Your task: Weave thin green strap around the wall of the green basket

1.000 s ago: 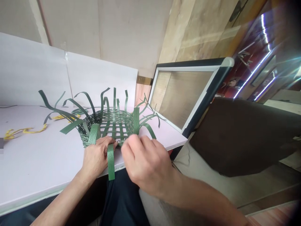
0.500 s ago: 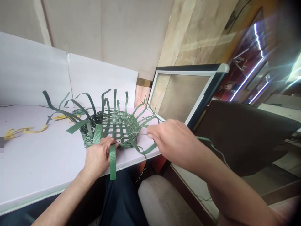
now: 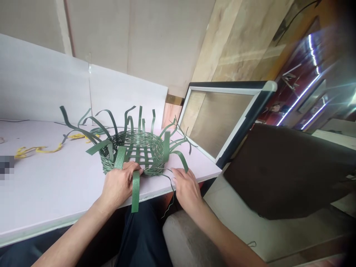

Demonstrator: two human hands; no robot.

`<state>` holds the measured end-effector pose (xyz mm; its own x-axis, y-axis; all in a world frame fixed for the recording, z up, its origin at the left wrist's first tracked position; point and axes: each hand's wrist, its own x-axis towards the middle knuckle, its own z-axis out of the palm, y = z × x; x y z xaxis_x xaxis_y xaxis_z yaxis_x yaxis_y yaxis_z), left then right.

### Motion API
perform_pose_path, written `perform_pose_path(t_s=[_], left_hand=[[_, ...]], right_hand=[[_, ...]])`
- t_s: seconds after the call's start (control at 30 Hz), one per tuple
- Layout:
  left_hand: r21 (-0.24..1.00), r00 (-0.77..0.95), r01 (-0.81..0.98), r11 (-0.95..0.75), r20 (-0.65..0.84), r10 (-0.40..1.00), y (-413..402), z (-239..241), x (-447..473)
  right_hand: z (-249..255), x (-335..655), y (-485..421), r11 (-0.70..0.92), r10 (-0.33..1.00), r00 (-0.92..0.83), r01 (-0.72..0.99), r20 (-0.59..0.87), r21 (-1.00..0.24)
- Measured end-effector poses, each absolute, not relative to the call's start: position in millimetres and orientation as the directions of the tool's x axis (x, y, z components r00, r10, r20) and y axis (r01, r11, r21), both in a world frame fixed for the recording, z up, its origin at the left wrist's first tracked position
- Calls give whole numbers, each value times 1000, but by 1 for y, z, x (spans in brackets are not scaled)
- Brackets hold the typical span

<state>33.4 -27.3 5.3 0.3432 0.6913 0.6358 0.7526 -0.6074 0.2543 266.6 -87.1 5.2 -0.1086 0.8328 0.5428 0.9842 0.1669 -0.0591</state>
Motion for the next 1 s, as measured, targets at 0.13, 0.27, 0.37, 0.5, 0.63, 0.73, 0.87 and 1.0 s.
perform_pose_path(t_s=[0.13,0.27,0.37,0.5,0.63,0.73,0.87,1.0], left_hand=[[234,340,757,-611,657,673,-25,5,34],[228,347,752,-618,660,666,-25,5,33],[246,369,730,-638,644,671,-26,7,30],[271,401,695,-667,623,671,-25,9,27],[252,395,693,-676,652,648,-22,9,28],[202,405,651,-731,723,560,-25,5,26],[186,352,645,-742,789,503,-44,-12,17],[230,225,674,-702,841,492,-69,-30,12]], right_hand=[[9,230,-81,364,700,-222,929,679,-71],[0,214,-68,360,693,-174,924,700,-127],[-10,221,-55,416,658,-208,902,724,-119],[-9,233,-42,521,613,-339,852,714,-42],[0,233,-40,534,607,-385,845,695,2],[2,229,-43,528,603,-363,849,710,-15],[0,224,-46,538,580,-360,843,731,-13],[1,213,-49,538,558,-352,843,752,-5]])
